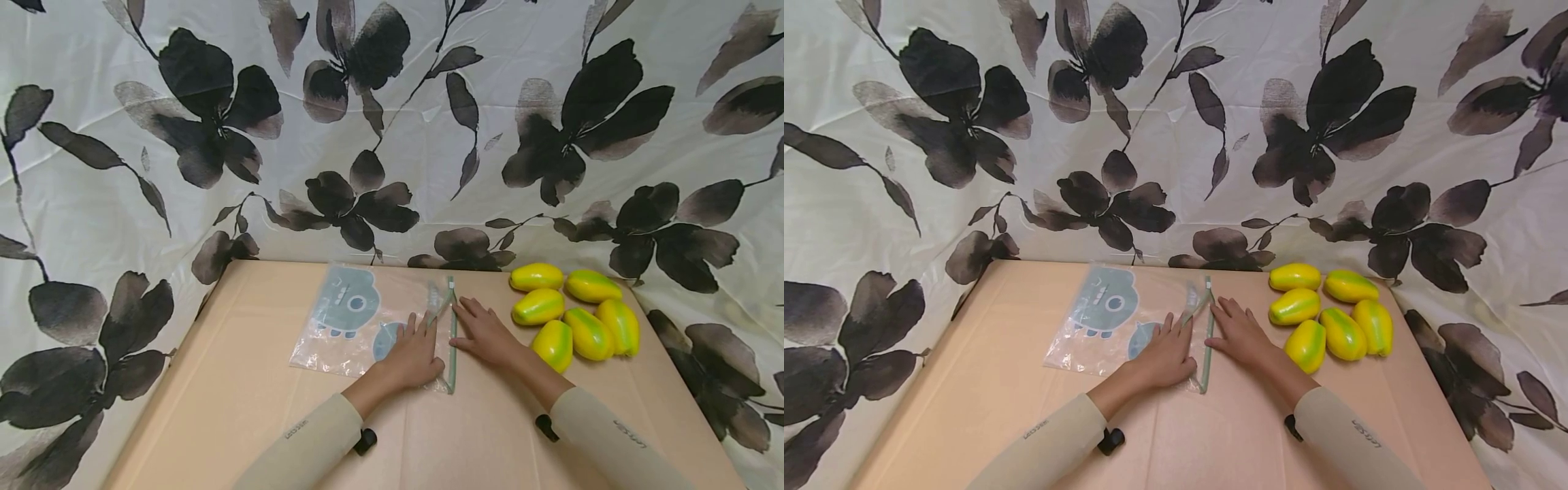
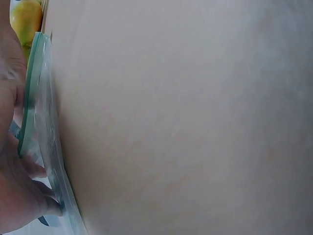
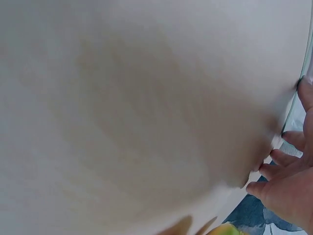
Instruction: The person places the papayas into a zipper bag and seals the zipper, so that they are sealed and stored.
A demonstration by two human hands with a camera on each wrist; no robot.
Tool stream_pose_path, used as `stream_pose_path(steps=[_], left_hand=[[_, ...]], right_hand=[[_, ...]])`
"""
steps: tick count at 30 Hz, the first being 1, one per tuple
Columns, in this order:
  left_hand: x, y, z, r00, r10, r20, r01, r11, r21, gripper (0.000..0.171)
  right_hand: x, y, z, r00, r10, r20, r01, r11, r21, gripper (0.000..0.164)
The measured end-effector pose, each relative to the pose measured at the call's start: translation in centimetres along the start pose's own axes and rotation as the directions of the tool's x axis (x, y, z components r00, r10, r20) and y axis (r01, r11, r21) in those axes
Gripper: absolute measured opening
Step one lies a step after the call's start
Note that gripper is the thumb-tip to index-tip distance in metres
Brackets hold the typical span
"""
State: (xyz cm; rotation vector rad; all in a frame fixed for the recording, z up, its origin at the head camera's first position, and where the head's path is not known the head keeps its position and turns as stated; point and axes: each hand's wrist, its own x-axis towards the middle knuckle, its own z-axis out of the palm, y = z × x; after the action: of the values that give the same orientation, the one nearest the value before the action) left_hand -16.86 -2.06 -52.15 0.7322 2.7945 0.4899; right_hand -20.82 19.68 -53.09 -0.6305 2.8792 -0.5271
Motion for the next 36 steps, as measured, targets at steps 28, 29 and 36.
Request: stream_pose_path(steps=[28,29,36], left_hand=[[-0.3,2.8,1.1,0.994,-0.102,0.037,0.098,0.991,0.092,0.09],[-0.4,2.7,1.2,0.994,-0.106,0.04,0.103,0.991,0.085,0.091],[-0.5,2.3,1.4,0.993,-0.118,-0.01,0.118,0.992,0.048,0.101]], right_hand=[[-0.2,-0.2,-0.1,1.0,-0.001,0.01,0.001,1.0,-0.011,0.083],[-0.2,-0.2,-0.1,1.0,0.001,0.011,0.0,1.0,-0.011,0.083],[-0.2,-0.2,0.2,1.0,-0.002,0.003,0.002,1.0,-0.018,0.083]])
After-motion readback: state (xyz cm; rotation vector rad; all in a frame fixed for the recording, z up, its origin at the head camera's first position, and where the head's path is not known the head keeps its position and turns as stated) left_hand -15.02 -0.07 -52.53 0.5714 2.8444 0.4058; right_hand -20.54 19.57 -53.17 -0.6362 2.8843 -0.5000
